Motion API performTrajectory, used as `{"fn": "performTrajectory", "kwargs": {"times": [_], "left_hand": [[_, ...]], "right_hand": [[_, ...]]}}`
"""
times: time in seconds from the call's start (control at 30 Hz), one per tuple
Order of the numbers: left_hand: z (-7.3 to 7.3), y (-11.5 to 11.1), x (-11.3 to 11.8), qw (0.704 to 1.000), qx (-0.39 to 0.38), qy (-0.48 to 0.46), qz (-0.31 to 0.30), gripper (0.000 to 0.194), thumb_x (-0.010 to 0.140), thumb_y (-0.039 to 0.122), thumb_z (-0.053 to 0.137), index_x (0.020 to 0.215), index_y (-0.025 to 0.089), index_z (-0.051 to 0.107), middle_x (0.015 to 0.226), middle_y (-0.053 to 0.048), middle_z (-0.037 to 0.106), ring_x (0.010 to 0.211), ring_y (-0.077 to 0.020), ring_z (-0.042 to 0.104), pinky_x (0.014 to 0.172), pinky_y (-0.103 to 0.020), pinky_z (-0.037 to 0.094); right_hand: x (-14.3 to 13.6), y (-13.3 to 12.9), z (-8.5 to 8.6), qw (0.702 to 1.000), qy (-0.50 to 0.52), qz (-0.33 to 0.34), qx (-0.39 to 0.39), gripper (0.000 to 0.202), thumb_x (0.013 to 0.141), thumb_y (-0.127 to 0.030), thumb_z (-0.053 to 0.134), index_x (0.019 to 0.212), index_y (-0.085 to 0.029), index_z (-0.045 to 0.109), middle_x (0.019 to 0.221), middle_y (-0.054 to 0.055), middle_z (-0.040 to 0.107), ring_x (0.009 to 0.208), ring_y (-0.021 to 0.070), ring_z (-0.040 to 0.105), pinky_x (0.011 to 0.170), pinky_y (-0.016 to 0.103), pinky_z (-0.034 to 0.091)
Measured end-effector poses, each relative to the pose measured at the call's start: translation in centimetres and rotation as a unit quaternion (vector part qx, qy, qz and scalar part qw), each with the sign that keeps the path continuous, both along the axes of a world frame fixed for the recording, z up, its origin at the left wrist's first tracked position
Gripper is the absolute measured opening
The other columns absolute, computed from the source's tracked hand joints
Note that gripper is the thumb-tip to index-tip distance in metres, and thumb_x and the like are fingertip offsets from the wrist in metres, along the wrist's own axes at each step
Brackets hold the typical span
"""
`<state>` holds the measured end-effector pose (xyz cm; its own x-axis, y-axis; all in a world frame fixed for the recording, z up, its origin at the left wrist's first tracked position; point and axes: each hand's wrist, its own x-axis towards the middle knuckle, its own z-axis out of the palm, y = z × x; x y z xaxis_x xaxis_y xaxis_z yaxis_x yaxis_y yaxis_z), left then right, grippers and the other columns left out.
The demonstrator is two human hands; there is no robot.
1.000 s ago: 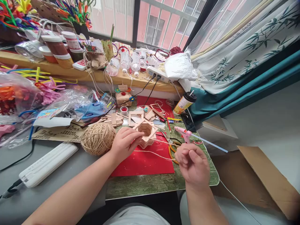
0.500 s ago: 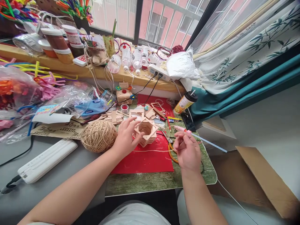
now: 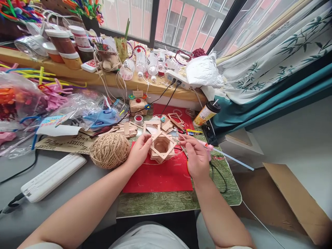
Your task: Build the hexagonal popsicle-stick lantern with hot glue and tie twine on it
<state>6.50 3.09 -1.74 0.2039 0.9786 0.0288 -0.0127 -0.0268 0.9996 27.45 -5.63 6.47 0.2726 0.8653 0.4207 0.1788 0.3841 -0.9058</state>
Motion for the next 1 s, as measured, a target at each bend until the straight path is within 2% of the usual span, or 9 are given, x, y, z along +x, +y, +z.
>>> {"fn": "performTrajectory", "kwargs": {"times": [0.07,0.13,0.23,0.33,0.47,0.6,0.7,0.8,1.0], "left_hand": [[0.1,0.0,-0.1,1.000,0.007,0.004,0.003,0.040,0.105,0.053,0.059,0.128,0.020,0.065,0.128,-0.010,0.073,0.118,-0.0266,0.071,0.107,-0.042,0.055],[0.1,-0.1,-0.2,1.000,0.017,0.005,0.010,0.043,0.105,0.054,0.059,0.132,0.021,0.064,0.133,-0.011,0.072,0.120,-0.0267,0.070,0.107,-0.042,0.055],[0.0,0.0,-0.4,0.999,0.039,0.010,0.027,0.047,0.107,0.059,0.055,0.134,0.022,0.066,0.137,-0.011,0.072,0.129,-0.0280,0.067,0.117,-0.046,0.050],[-0.2,0.0,-0.8,0.998,0.053,-0.014,0.040,0.060,0.111,0.069,0.039,0.123,0.022,0.074,0.139,-0.011,0.073,0.139,-0.0288,0.063,0.126,-0.048,0.044],[-0.3,0.0,-0.9,0.995,0.038,-0.070,0.054,0.080,0.111,0.074,0.018,0.108,0.022,0.078,0.141,-0.011,0.074,0.142,-0.0286,0.063,0.126,-0.049,0.045],[0.0,0.0,-0.6,0.993,0.036,-0.078,0.078,0.056,0.111,0.067,0.040,0.103,0.023,0.074,0.128,-0.010,0.076,0.131,-0.0270,0.068,0.123,-0.047,0.048],[-0.3,0.0,-0.1,0.994,0.038,-0.053,0.088,0.044,0.111,0.060,0.047,0.098,0.022,0.067,0.117,-0.008,0.075,0.119,-0.0246,0.071,0.117,-0.043,0.052],[-0.9,-0.2,0.2,0.993,0.033,-0.033,0.111,0.034,0.108,0.055,0.053,0.110,0.023,0.062,0.116,-0.008,0.071,0.113,-0.0240,0.069,0.110,-0.043,0.055],[-1.0,-1.0,0.2,0.972,0.150,0.087,0.162,0.051,0.103,0.046,0.066,0.146,0.023,0.050,0.156,-0.017,0.048,0.154,-0.0314,0.044,0.134,-0.055,0.032]], "right_hand": [[-0.2,0.9,1.7,0.999,0.021,0.036,-0.019,0.020,0.107,-0.041,0.068,0.103,-0.027,0.082,0.108,0.006,0.077,0.095,0.0206,0.073,0.088,0.038,0.062],[-0.8,1.5,3.0,0.995,0.041,0.075,-0.051,0.021,0.105,-0.045,0.070,0.105,-0.027,0.082,0.095,0.003,0.074,0.074,0.0158,0.066,0.069,0.031,0.058],[-2.0,2.1,4.1,0.986,0.031,0.128,-0.100,0.027,0.104,-0.050,0.071,0.108,-0.025,0.082,0.086,0.001,0.072,0.061,0.0128,0.058,0.055,0.027,0.048],[-2.9,2.5,4.2,0.980,-0.013,0.143,-0.141,0.029,0.103,-0.050,0.070,0.106,-0.023,0.082,0.076,0.000,0.068,0.059,0.0124,0.055,0.056,0.027,0.046],[-3.0,2.9,3.5,0.974,-0.086,0.101,-0.183,0.028,0.102,-0.044,0.068,0.097,-0.021,0.082,0.074,0.001,0.071,0.068,0.0169,0.063,0.066,0.029,0.050],[-2.3,2.7,2.8,0.954,-0.205,0.097,-0.196,0.026,0.102,-0.039,0.065,0.095,-0.022,0.083,0.088,0.004,0.081,0.082,0.0218,0.071,0.074,0.032,0.052],[-2.0,2.4,2.3,0.937,-0.268,0.098,-0.202,0.025,0.103,-0.038,0.065,0.094,-0.023,0.083,0.086,0.003,0.082,0.077,0.0214,0.070,0.073,0.033,0.050],[-2.0,2.2,2.0,0.930,-0.303,0.077,-0.194,0.025,0.103,-0.037,0.063,0.098,-0.023,0.084,0.085,0.003,0.082,0.073,0.0210,0.069,0.069,0.032,0.048],[-2.0,2.4,1.8,0.925,-0.329,0.056,-0.184,0.026,0.104,-0.035,0.060,0.097,-0.023,0.083,0.088,0.004,0.083,0.075,0.0212,0.070,0.069,0.032,0.046]]}}
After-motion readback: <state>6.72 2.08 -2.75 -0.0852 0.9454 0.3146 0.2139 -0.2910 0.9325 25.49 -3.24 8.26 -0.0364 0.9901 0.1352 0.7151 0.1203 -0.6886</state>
